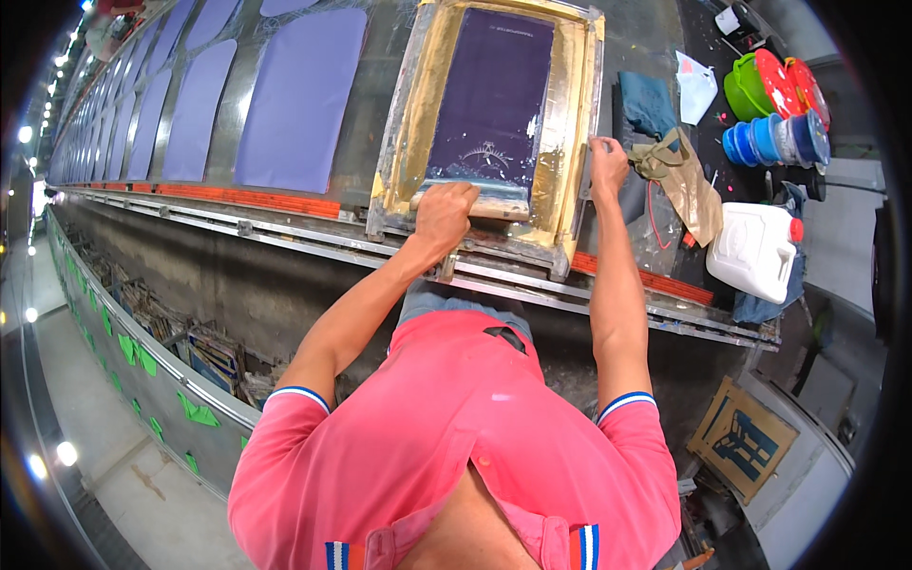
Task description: The person pours liquid from a plastic bottle onto a screen printing frame, then uses a squeegee to spread the liquid across the mesh. The person moves the frame to a conveyor and repeatedly pulls the squeegee across the screen to transfer ink onto fabric below.
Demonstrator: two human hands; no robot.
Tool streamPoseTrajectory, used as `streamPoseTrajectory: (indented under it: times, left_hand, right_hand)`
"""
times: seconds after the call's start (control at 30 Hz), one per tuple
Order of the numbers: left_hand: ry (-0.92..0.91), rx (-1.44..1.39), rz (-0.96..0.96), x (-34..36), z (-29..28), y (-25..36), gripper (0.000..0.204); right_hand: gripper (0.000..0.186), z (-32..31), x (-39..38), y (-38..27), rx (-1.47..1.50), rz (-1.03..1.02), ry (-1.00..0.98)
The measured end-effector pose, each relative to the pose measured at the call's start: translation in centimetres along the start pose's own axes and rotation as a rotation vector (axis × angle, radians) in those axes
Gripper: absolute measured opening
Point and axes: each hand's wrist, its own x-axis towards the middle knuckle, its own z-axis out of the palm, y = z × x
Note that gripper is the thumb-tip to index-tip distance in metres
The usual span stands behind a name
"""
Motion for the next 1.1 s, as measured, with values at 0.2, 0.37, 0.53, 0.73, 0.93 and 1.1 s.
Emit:
streamPoseTrajectory:
  times: [0.2, 0.37, 0.53, 0.73, 0.93, 1.1]
  left_hand:
    - [-0.081, -0.009, 0.006, -3.3, 0.3, 0.9, 0.033]
    - [-0.097, -0.035, -0.002, -2.8, 0.2, 1.0, 0.028]
    - [0.014, 0.004, 0.089, 1.7, 2.1, -1.1, 0.04]
    - [0.161, 0.036, 0.132, 17.0, 4.4, -6.4, 0.023]
    - [0.161, 0.099, 0.112, 31.2, 5.8, -11.1, 0.019]
    - [-0.106, 0.11, 0.081, 38.5, 2.2, -9.9, 0.014]
  right_hand:
    - [0.037, 0.2, 0.2, 0.8, -0.016, 0.003, -0.003]
    - [0.035, 0.5, 0.0, 1.0, 0.032, -0.017, -0.001]
    - [0.031, 0.5, 0.0, 1.1, 0.061, -0.029, -0.012]
    - [0.027, 0.1, -0.5, 1.0, 0.056, -0.058, -0.004]
    - [0.029, -0.5, -0.9, -0.3, -0.081, -0.007, -0.002]
    - [0.057, -0.5, 6.1, -13.1, -0.241, -0.668, 0.16]
